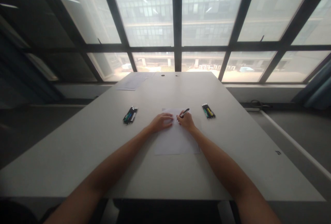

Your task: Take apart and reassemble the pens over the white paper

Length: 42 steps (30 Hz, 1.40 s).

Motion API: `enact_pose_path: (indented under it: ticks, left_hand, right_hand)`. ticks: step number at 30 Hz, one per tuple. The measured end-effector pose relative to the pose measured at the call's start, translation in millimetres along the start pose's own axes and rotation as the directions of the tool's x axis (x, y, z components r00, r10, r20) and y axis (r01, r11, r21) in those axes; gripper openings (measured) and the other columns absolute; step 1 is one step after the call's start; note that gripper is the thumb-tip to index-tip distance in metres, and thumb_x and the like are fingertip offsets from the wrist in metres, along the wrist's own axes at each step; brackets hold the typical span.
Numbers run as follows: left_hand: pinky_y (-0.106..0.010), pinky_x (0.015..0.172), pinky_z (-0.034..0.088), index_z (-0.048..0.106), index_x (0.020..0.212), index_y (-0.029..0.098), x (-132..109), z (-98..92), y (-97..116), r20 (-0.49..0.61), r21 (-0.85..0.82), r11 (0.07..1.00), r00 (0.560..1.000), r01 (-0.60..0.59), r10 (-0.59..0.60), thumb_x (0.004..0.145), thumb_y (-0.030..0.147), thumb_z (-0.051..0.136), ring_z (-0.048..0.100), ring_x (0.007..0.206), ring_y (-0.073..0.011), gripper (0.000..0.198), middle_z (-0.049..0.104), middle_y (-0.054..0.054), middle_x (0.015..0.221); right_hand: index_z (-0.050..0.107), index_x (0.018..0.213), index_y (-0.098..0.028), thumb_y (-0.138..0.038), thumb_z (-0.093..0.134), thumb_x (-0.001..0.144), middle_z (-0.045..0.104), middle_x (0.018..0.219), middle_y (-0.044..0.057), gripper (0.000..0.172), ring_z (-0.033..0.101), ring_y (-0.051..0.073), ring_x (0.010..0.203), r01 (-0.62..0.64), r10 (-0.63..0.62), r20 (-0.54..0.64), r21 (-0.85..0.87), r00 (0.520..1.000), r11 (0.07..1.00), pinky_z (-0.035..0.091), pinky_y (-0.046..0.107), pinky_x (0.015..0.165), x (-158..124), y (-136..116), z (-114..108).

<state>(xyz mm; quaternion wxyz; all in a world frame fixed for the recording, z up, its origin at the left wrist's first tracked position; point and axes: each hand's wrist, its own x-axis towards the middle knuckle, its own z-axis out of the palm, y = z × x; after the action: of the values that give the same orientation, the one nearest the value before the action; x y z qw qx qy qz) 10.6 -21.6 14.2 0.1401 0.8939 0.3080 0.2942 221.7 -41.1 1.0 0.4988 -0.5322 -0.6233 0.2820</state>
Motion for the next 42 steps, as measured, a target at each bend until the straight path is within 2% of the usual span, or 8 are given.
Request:
enact_pose_path:
  ticks: [5, 8, 11, 16, 22, 28, 32, 42]
  left_hand:
    - [-0.037, 0.103, 0.046, 0.074, 0.104, 0.027, 0, -1.4, 1, 0.016, 0.030, 1.000, 1.000, 0.000, -0.001, 0.077, 0.036, 0.070, 0.063, 0.112, -0.0226, 0.029, 0.067, -0.007, 0.121]
    - [-0.037, 0.104, 0.046, 0.074, 0.105, 0.026, 0, -2.5, 3, 0.029, 0.056, 0.998, 1.000, 0.009, -0.010, 0.078, 0.036, 0.069, 0.062, 0.113, -0.0229, 0.029, 0.066, -0.007, 0.122]
    - [-0.038, 0.104, 0.045, 0.074, 0.105, 0.025, 0, -1.5, 2, 0.017, 0.065, 0.997, 0.999, 0.031, -0.032, 0.078, 0.037, 0.069, 0.062, 0.113, -0.0234, 0.030, 0.067, -0.007, 0.122]
    - [-0.040, 0.104, 0.045, 0.074, 0.104, 0.024, 0, 4.2, -6, -0.006, 0.124, 0.992, 0.999, 0.037, -0.036, 0.078, 0.035, 0.069, 0.062, 0.113, -0.0241, 0.028, 0.068, -0.007, 0.121]
    - [-0.042, 0.101, 0.047, 0.068, 0.112, 0.023, 0, 0.7, -3, -0.123, 0.109, 0.994, 0.992, 0.017, -0.003, 0.083, 0.031, 0.066, 0.062, 0.110, -0.0227, 0.030, 0.069, -0.007, 0.116]
    - [-0.037, 0.094, 0.049, 0.064, 0.114, 0.022, 4, -4.2, 20, -0.085, -0.013, 0.986, 0.982, -0.169, 0.167, 0.088, 0.039, 0.064, 0.064, 0.099, -0.0198, 0.031, 0.071, -0.007, 0.104]
    - [-0.035, 0.091, 0.049, 0.065, 0.113, 0.023, 4, -2.8, 31, -0.057, -0.002, 0.974, 0.973, -0.225, 0.225, 0.092, 0.036, 0.059, 0.065, 0.096, -0.0191, 0.026, 0.071, -0.007, 0.102]
    - [-0.034, 0.091, 0.048, 0.064, 0.114, 0.024, 0, -3.3, 32, -0.091, -0.019, 0.984, 0.980, -0.177, 0.174, 0.092, 0.033, 0.057, 0.065, 0.095, -0.0182, 0.025, 0.072, -0.006, 0.098]
  right_hand:
    - [0.050, 0.064, -0.022, -0.051, 0.064, 0.079, 0.061, 0.048, 0.001, 0.036, 0.055, 0.016, 0.038, -0.003, 0.008, -0.088, 0.052, 0.996, 0.999, 0.038, 0.024, 0.039, 0, 0, -1]
    - [0.052, 0.069, -0.022, -0.056, 0.063, 0.080, 0.055, 0.045, -0.002, 0.037, 0.052, 0.014, 0.039, 0.059, -0.041, -0.205, 0.083, 0.978, 0.995, 0.037, 0.023, 0.041, 0, -4, -6]
    - [0.057, 0.085, -0.022, -0.055, 0.054, 0.088, 0.052, 0.049, -0.004, 0.033, 0.050, 0.013, 0.044, 0.149, -0.121, -0.245, 0.098, 0.962, 0.984, 0.038, 0.023, 0.046, -4, -10, -12]
    - [0.050, 0.114, -0.023, -0.034, 0.044, 0.093, 0.061, 0.073, -0.001, 0.025, 0.053, 0.012, 0.054, 0.266, -0.252, -0.174, 0.061, 0.952, 0.962, 0.043, 0.023, 0.056, -6, -5, -11]
    - [0.036, 0.130, -0.022, -0.010, 0.041, 0.078, 0.059, 0.101, 0.005, 0.053, 0.057, 0.014, 0.070, 0.278, -0.293, -0.110, -0.138, 0.950, 0.951, 0.048, 0.027, 0.068, -1, 5, -4]
    - [0.035, 0.132, -0.022, -0.009, 0.040, 0.080, 0.059, 0.108, 0.007, 0.054, 0.058, 0.015, 0.071, 0.287, -0.285, 0.047, -0.264, 0.957, 0.921, 0.046, 0.028, 0.068, -9, -3, -3]
    - [0.036, 0.131, -0.022, -0.015, 0.045, 0.083, 0.060, 0.110, 0.008, 0.049, 0.058, 0.015, 0.070, 0.281, -0.268, 0.086, -0.294, 0.960, 0.913, 0.045, 0.029, 0.067, -11, -7, -3]
    - [0.038, 0.129, -0.021, -0.017, 0.042, 0.088, 0.060, 0.107, 0.008, 0.042, 0.060, 0.019, 0.079, 0.286, -0.268, 0.098, -0.330, 0.958, 0.900, 0.046, 0.030, 0.068, -9, -9, -1]
